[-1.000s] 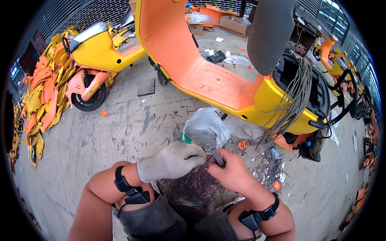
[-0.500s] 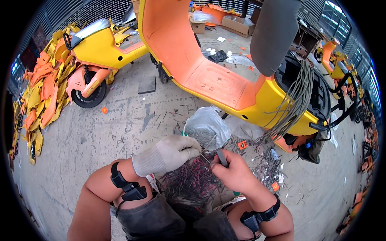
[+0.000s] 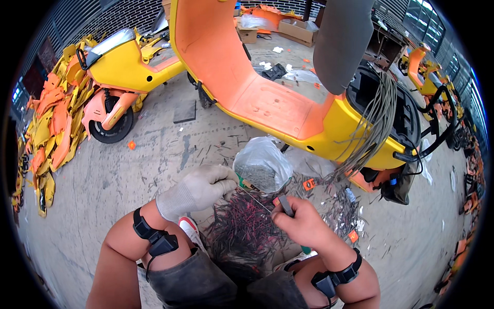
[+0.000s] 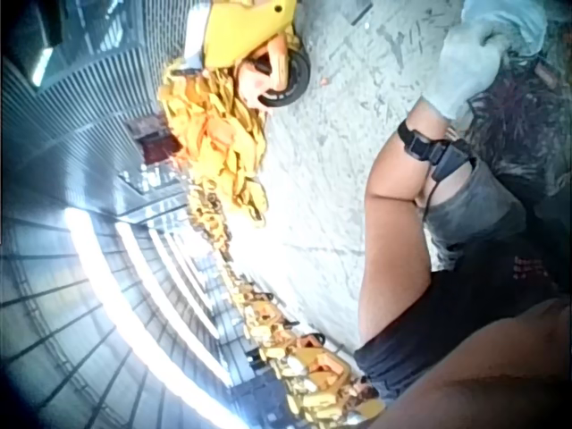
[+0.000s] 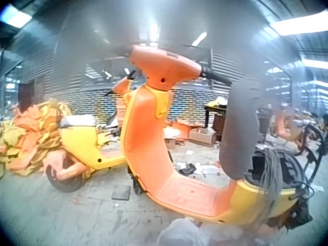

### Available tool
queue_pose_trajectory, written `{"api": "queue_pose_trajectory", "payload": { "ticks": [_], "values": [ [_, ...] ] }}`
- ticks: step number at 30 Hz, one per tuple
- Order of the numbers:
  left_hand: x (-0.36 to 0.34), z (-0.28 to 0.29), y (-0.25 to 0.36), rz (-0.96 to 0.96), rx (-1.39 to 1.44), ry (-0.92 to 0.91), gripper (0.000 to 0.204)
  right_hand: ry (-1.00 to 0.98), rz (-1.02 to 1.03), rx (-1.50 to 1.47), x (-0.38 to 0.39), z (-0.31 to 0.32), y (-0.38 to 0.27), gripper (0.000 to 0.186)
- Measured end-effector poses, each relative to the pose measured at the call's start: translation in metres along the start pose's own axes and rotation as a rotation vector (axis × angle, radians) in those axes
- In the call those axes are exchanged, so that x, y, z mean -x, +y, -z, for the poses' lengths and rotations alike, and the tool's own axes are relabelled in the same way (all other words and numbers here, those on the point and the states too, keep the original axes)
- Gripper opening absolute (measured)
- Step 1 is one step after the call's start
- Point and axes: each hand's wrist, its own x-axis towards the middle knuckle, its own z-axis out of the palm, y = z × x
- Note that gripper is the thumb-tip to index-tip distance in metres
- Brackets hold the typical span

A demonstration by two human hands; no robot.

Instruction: The person sits on the floor and uses pliers to strip the insulation off of electrical wires. They hold the wire with one hand and use the pliers in the other to cut and remove the outer sheath, dropping the stripped pieces into a plastic bag.

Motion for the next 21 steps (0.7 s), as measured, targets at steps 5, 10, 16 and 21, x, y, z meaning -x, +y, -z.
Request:
{"api": "queue_pose_trajectory", "payload": {
  "ticks": [5, 10, 16, 21],
  "values": [
    [-0.003, 0.01, -0.002, -0.015, -0.031, 0.113, 0.023, 0.002, -0.036, -0.014, 0.003, 0.004, 0.001, 0.012],
    [-0.004, 0.011, -0.003, 0.04, 0.006, 0.168, 0.025, 0.026, -0.062, -0.028, 0.002, 0.007, 0.002, 0.015],
    [-0.011, 0.004, -0.003, 0.084, 0.243, 0.18, 0.029, 0.027, -0.095, -0.048, 0.0, 0.008, 0.001, 0.016],
    [-0.013, -0.019, 0.004, 0.03, 0.547, -0.062, 0.044, 0.009, -0.064, -0.074, -0.005, 0.002, -0.004, 0.018]
  ]
}}
